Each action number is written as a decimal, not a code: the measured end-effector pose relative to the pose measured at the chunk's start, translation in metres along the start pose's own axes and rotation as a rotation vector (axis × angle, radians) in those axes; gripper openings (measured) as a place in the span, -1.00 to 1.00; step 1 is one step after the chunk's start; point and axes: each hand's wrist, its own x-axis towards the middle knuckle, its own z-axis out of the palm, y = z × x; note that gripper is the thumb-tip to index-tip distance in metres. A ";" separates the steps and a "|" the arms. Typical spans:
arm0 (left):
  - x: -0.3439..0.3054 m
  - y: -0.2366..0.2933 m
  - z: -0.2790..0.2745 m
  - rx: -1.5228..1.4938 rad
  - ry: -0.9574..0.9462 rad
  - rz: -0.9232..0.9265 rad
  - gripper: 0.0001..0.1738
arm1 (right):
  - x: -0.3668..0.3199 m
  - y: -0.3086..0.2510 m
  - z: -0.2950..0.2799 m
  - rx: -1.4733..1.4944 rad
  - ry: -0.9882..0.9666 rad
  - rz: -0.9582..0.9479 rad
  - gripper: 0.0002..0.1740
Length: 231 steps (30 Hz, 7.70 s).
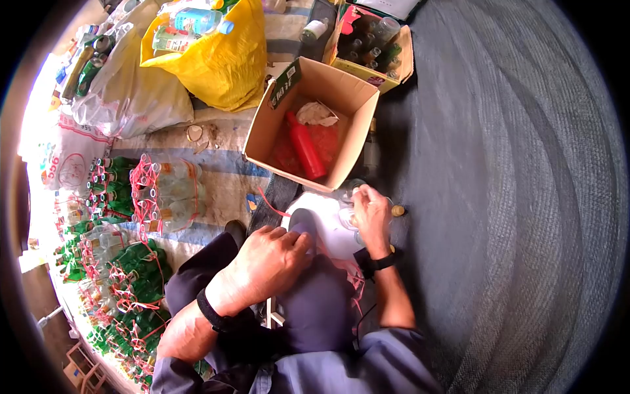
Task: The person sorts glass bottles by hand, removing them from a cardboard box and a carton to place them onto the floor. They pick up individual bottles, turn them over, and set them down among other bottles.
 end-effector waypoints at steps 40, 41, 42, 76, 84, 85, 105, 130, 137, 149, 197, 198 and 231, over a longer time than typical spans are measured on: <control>-0.008 -0.002 -0.008 -0.030 -0.017 -0.082 -0.72 | -0.040 -0.077 -0.095 -0.607 0.306 -0.242 -0.67; -0.010 -0.002 -0.009 -0.030 -0.017 -0.076 -0.72 | -0.047 -0.082 -0.100 -0.609 0.346 -0.273 -0.66; -0.011 0.000 -0.012 -0.035 -0.015 -0.104 -0.72 | -0.054 -0.083 -0.105 -0.568 0.366 -0.302 -0.68; -0.026 0.002 -0.020 -0.055 0.012 -0.216 -0.73 | -0.197 0.086 -0.028 -0.314 0.105 -0.123 -0.79; -0.025 0.005 -0.019 -0.053 0.006 -0.183 -0.71 | -0.227 0.109 -0.016 -0.455 -0.015 -0.171 -0.73; -0.025 0.005 -0.018 -0.053 0.006 -0.182 -0.71 | -0.227 0.105 -0.017 -0.466 -0.044 -0.189 -0.73; -0.028 0.007 -0.017 -0.009 -0.111 -0.187 -0.66 | -0.247 0.100 -0.069 -0.695 -0.217 -0.047 -0.73; -0.025 0.006 -0.014 0.063 -0.110 -0.150 -0.65 | -0.176 0.094 -0.064 -0.628 0.005 0.133 -0.56; -0.026 0.002 -0.015 0.073 -0.117 -0.145 -0.65 | -0.179 0.050 -0.073 -0.790 -0.057 0.127 -0.55; -0.021 -0.003 -0.006 0.012 -0.067 -0.110 -0.71 | -0.093 -0.052 -0.083 -0.882 -0.169 -0.133 -0.55; -0.023 0.001 -0.001 0.169 -0.019 0.013 -0.84 | 0.016 0.002 0.079 0.510 -0.379 0.460 -0.72; -0.023 0.000 -0.001 0.162 -0.008 0.022 -0.84 | 0.018 0.008 0.080 0.512 -0.378 0.455 -0.72; -0.049 -0.016 -0.026 0.006 -0.052 -0.242 -0.64 | 0.010 0.033 0.093 0.714 -0.506 0.572 -0.41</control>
